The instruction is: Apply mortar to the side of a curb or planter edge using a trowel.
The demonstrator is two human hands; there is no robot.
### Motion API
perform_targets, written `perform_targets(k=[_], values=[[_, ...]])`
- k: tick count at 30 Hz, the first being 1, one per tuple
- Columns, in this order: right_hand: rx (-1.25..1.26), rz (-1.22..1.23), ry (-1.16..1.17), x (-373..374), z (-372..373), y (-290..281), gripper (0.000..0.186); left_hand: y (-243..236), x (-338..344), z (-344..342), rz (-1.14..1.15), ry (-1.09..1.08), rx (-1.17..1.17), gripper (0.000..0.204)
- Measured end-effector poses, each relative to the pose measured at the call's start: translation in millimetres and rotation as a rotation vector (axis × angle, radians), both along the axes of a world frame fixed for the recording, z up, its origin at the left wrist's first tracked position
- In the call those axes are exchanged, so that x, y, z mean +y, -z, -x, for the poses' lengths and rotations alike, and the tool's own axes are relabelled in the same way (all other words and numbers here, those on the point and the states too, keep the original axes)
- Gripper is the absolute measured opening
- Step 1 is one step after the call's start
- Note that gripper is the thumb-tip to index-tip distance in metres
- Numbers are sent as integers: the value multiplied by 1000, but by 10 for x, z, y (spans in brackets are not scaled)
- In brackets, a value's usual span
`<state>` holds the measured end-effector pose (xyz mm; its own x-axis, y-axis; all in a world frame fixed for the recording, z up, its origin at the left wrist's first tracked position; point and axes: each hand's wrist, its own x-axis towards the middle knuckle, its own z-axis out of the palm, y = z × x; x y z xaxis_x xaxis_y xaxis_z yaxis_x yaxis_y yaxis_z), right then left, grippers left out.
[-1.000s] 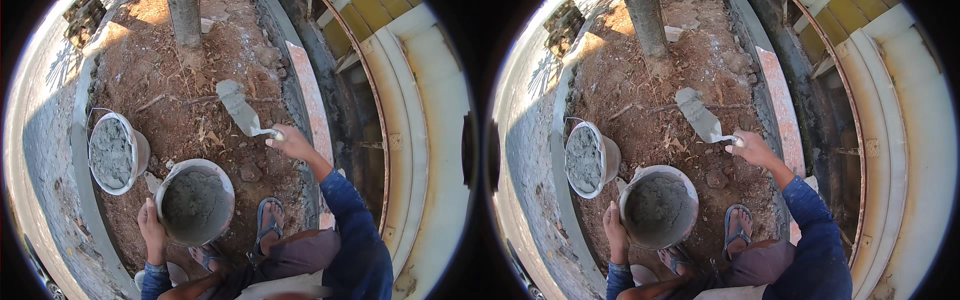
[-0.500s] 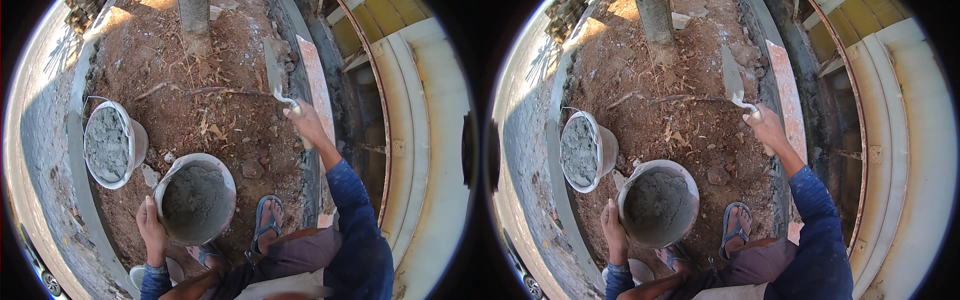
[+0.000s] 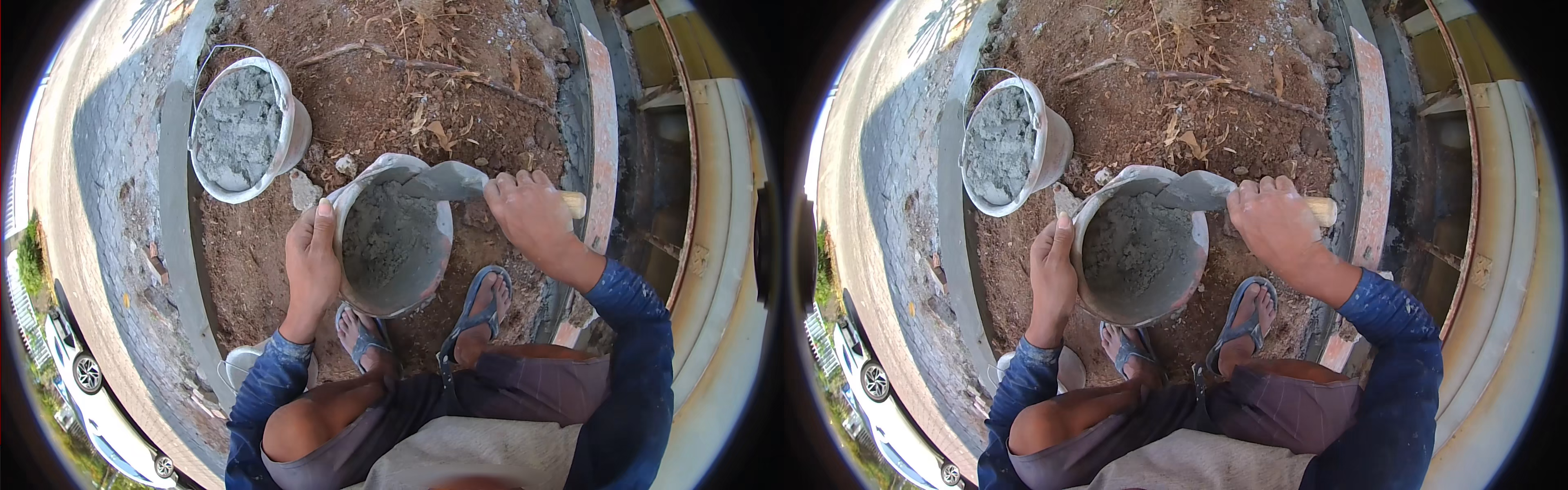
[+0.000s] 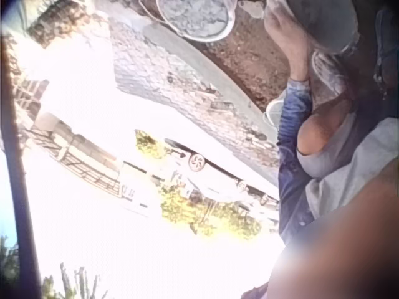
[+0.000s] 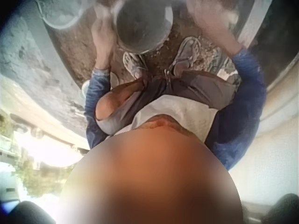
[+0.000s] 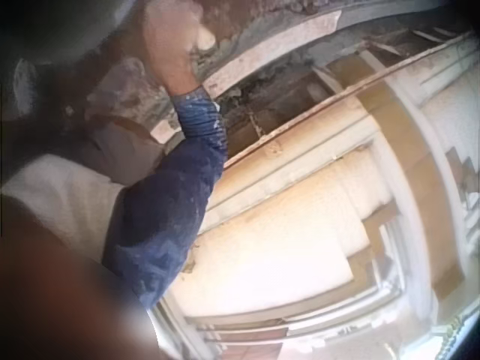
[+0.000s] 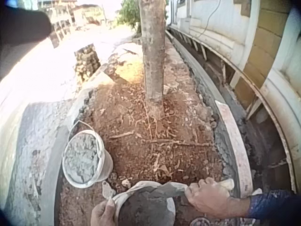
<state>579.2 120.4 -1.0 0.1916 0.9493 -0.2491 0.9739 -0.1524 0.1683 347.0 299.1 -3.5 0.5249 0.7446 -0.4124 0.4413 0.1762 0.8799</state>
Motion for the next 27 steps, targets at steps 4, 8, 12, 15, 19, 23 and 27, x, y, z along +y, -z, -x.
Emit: perform_targets(k=[4, 8, 12, 15, 19, 23, 27], values=[[282, 180, -140, -48, 209, 161, 14, -7, -122, -76, -34, -9, -61, 43], [603, 222, -67, -152, 32, 268, 21, 39, -83, -20, -28, 23, -6, 42], [718, 193, 8, -360, -170, 408, 23, 44, -8, 76, 64, -67, -63, 42], [862, 54, 227, -534, -233, 408, 20, 91, 19, 116, 70, -133, -88, 41], [908, -109, 462, -476, -507, 270, 25, 64, 60, 139, 54, -122, -45, 41], [1141, -248, 574, -385, -1175, 354, 24, -18, 60, 66, 28, -112, -12, 42], [1636, -284, 1039, -502, -2061, 616, 26, -42, 45, 31, 50, -109, -23, 42]])
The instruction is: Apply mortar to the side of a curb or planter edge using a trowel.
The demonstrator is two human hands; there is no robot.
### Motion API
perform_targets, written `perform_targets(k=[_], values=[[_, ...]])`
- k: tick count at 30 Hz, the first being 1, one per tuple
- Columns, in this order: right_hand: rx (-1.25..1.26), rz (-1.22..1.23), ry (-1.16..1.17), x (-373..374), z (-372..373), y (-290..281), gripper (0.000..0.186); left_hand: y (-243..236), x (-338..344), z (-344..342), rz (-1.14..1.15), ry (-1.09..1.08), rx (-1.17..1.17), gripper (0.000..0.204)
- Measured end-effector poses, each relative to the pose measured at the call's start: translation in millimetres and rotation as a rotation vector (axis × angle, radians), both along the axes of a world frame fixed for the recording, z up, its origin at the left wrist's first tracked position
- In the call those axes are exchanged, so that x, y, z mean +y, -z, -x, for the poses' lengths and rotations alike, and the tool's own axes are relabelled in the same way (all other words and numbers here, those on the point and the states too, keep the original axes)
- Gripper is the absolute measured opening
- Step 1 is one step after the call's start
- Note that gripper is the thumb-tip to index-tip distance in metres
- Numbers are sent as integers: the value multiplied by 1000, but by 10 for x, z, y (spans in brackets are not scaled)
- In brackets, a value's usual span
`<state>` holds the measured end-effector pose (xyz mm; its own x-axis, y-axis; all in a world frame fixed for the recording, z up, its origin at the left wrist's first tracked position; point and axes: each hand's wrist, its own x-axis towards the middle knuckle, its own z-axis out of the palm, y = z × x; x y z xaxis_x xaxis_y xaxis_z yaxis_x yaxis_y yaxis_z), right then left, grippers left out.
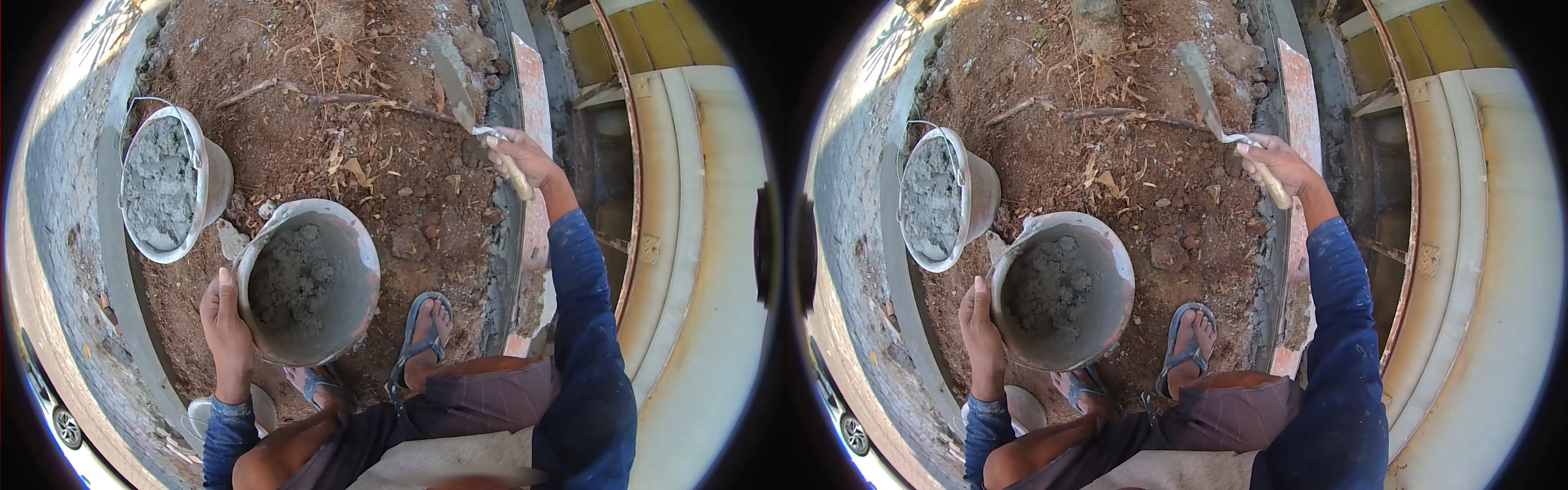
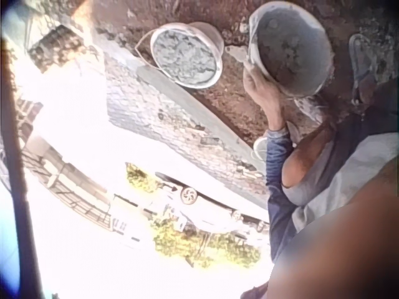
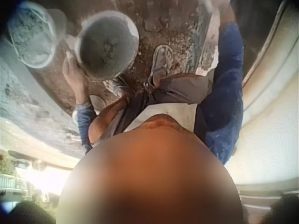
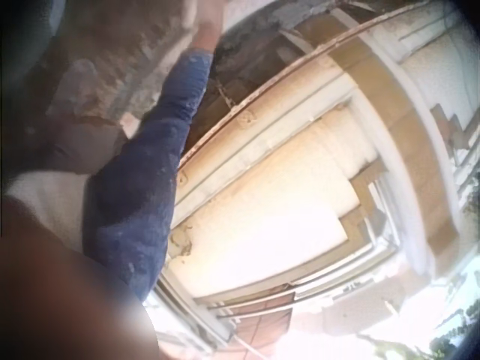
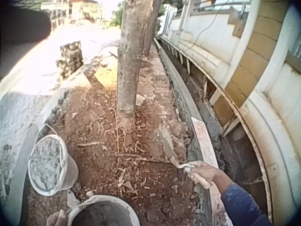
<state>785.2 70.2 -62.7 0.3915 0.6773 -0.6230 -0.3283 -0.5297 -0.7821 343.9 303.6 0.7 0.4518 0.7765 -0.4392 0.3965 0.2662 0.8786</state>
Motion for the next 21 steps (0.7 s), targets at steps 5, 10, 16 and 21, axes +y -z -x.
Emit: perform_targets(k=[5, 10, 16, 21], values=[[-552, 337, 332, -110, -444, 491, 25, 21, -73, -91, -28, -29, 59, 42], [-661, 169, 170, 211, 307, -123, 24, 9, -30, -25, -21, -24, 54, 41], [-913, 26, -542, 270, 850, -676, 18, -17, -16, -41, 0, -19, 47, 40], [-1421, 99, -1003, 487, 1394, -833, 15, 60, -15, -97, 44, 12, 37, 40]])
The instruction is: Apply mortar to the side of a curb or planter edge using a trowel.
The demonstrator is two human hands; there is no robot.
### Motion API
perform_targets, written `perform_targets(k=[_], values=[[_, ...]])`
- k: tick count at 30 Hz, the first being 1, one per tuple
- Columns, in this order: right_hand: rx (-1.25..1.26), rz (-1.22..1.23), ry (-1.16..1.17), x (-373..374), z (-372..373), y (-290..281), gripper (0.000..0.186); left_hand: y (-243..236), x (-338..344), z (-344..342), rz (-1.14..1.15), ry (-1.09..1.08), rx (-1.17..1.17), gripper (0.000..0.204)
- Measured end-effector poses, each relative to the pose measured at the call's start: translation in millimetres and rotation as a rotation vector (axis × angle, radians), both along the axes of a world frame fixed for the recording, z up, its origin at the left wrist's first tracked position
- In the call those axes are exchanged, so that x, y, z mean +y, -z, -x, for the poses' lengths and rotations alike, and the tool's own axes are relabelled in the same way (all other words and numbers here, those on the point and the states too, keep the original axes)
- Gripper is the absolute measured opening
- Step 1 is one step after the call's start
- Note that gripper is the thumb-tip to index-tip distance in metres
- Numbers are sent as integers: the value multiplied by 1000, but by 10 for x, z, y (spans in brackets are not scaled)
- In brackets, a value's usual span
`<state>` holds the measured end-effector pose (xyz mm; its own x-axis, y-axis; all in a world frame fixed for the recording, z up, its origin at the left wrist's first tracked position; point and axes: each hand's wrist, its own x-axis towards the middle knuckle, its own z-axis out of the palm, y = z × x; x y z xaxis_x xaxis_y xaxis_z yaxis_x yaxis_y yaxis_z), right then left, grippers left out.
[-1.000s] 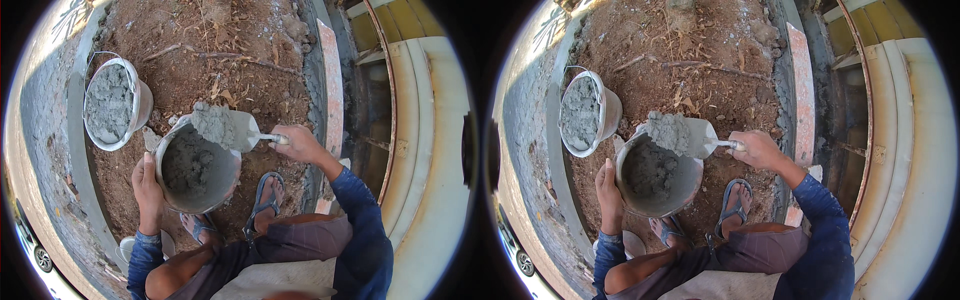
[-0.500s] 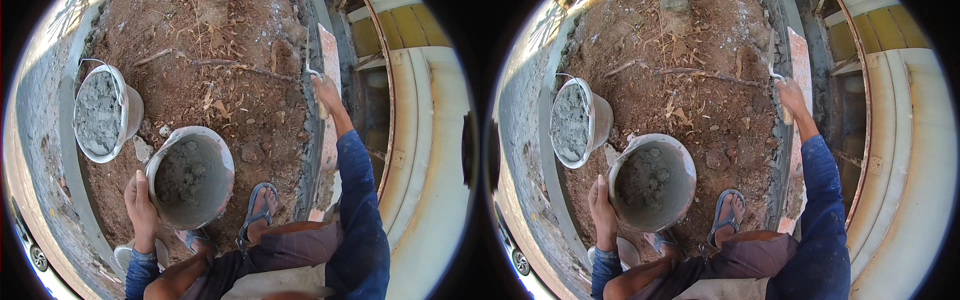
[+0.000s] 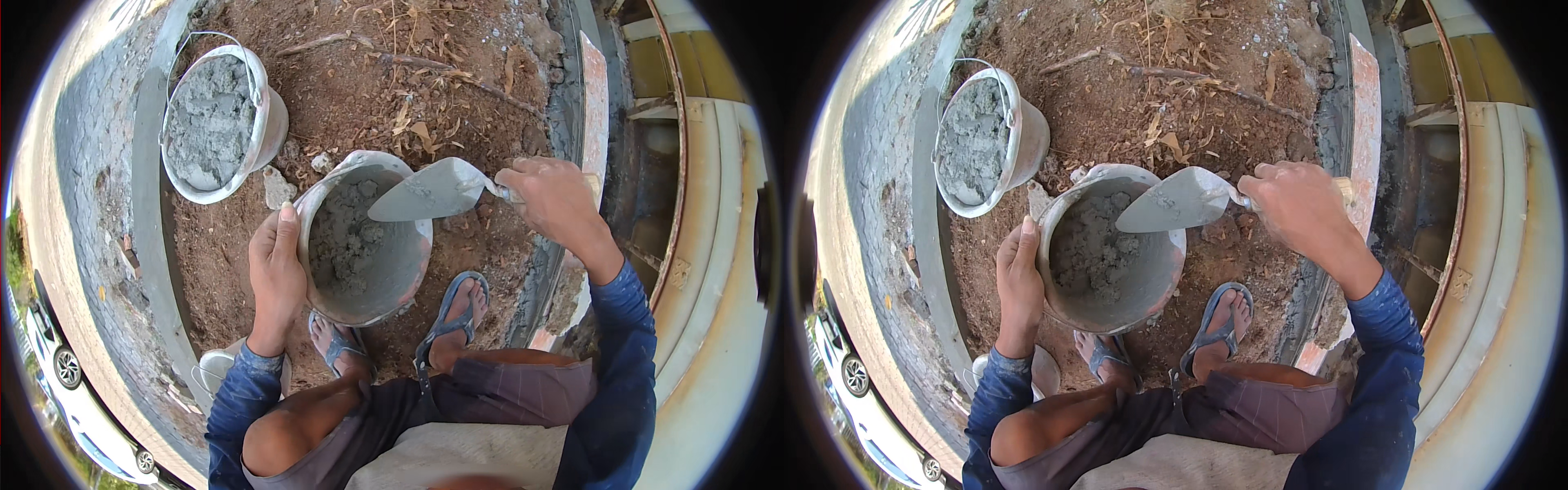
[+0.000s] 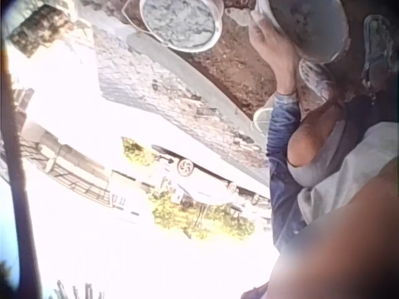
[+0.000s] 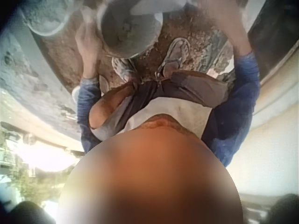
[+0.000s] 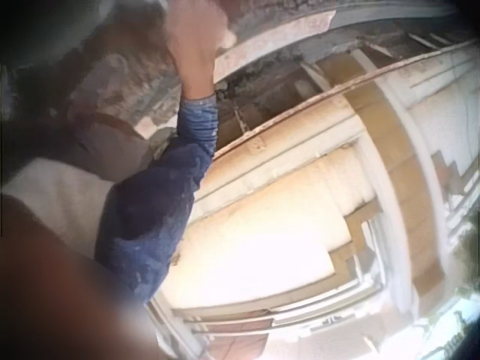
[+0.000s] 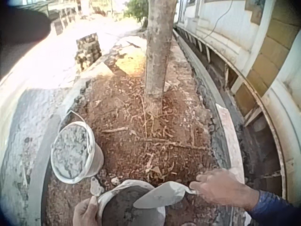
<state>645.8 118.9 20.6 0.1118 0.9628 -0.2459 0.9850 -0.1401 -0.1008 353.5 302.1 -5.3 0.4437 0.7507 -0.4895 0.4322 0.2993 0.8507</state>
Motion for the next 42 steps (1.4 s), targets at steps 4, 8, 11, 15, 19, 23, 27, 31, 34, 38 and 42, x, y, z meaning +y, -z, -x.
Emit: perform_targets(k=[4, 8, 11, 15, 19, 23, 27, 31, 34, 38, 42], values=[[-311, -67, -35, 177, 654, 350, 11, 19, -17, -15, -98, 87, 17, 42], [-147, -3, -209, 103, 895, 396, 12, 38, -37, -14, -58, 109, -16, 42], [-81, 64, -134, 78, 741, 124, 12, 26, -64, -15, -100, 125, -28, 42], [-58, 75, -121, 127, 737, 414, 14, -45, -120, -15, -93, 87, -52, 41], [356, 280, -113, -87, 876, 672, 26, -13, -164, -68, -91, 49, -66, 41], [513, 216, 11, -267, 672, 676, 35, -3, -62, -33, -38, -16, -68, 41], [495, 178, 94, -303, 408, 604, 23, 55, -19, -8, 11, -87, -87, 41], [614, -5, 196, -262, 37, 532, 21, -24, 50, -25, 4, -78, -72, 40], [822, -30, 362, -193, -390, 527, 22, -30, 49, -60, 26, -84, -54, 40], [1270, -149, 708, -93, -1157, 646, 18, -53, 38, -82, -7, -108, -28, 41], [1317, -280, 1229, -328, -2274, 1204, 16, -28, -4, -160, 9, -95, -32, 41]])
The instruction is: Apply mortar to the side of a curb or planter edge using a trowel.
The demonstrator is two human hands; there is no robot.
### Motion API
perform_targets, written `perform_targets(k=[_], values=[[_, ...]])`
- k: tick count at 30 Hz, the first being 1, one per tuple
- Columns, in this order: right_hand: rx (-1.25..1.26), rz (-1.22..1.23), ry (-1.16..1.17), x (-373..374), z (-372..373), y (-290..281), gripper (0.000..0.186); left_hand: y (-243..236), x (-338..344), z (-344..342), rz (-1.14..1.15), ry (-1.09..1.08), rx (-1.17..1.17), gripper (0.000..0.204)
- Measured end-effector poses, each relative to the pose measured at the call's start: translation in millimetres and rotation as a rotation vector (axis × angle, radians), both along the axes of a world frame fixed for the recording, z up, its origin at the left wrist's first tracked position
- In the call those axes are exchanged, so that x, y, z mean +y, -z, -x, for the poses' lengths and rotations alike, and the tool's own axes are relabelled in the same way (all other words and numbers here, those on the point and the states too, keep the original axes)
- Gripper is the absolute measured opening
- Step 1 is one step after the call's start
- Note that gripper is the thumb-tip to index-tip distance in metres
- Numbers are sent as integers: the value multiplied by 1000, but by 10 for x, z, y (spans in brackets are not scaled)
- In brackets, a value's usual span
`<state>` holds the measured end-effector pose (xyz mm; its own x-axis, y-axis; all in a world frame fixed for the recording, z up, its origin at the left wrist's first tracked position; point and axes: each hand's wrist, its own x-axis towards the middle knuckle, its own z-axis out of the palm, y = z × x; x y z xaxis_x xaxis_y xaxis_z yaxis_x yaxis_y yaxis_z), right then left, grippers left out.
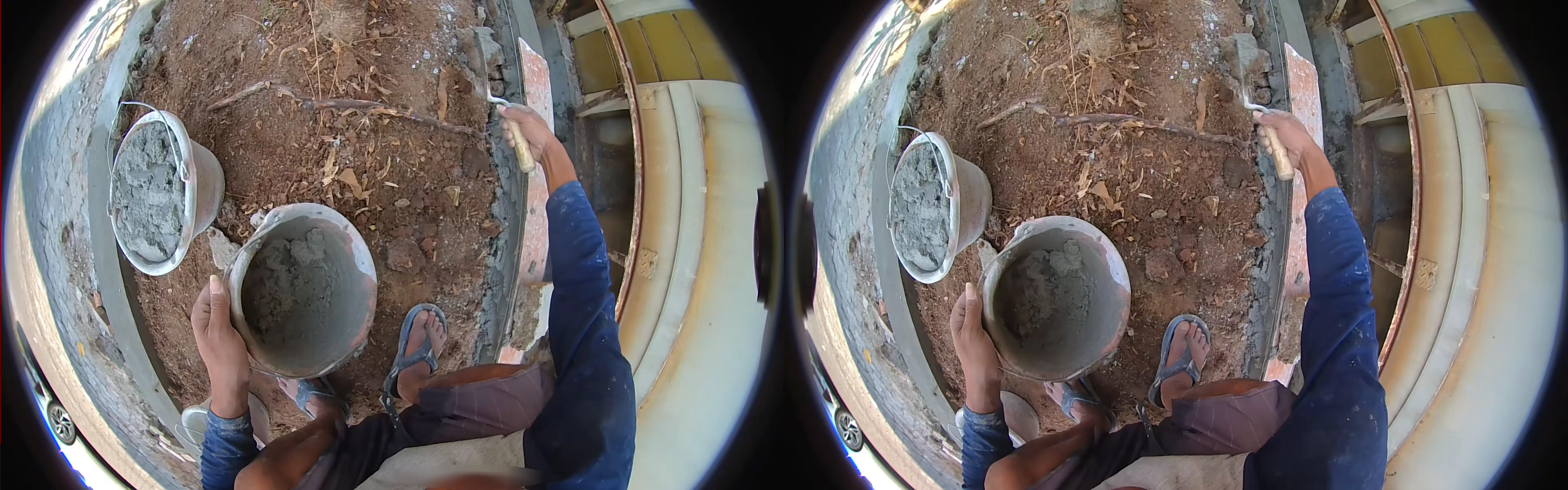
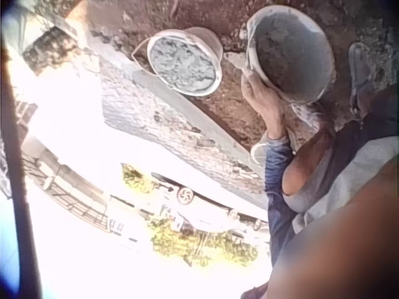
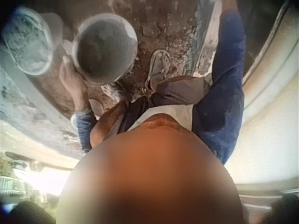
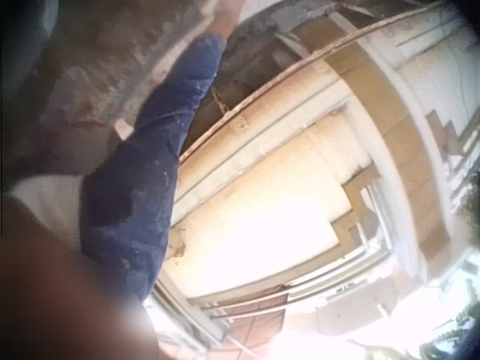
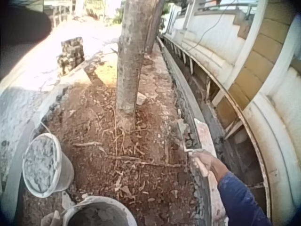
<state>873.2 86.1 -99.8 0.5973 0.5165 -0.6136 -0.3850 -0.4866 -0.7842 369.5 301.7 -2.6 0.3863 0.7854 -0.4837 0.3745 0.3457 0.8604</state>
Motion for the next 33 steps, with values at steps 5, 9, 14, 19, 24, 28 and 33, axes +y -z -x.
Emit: perform_targets(k=[5, 9, 14, 19, 24, 28, 33], values=[[-268, -9, 70, 190, 567, -214, 14, -50, -3, -5, 3, -30, 27, 41], [-329, -31, -128, 168, 1067, -542, 17, -36, 19, -7, -4, -4, 9, 41], [-625, 98, -1010, 339, 1610, -1049, 30, -30, 25, 68, -38, -44, 20, 41], [-1253, 319, -1346, 466, 2401, -1054, 24, -15, -87, -68, -60, 72, 37, 42], [-1355, 296, -1475, 494, 3026, -766, 16, -32, -121, -11, -78, 150, -2, 42], [-907, 59, -1539, 334, 3200, -686, 17, -39, -166, 6, -85, 176, -84, 42], [-527, 20, -1446, 338, 2858, -723, 26, 87, -84, 157, -34, 87, -76, 40]])
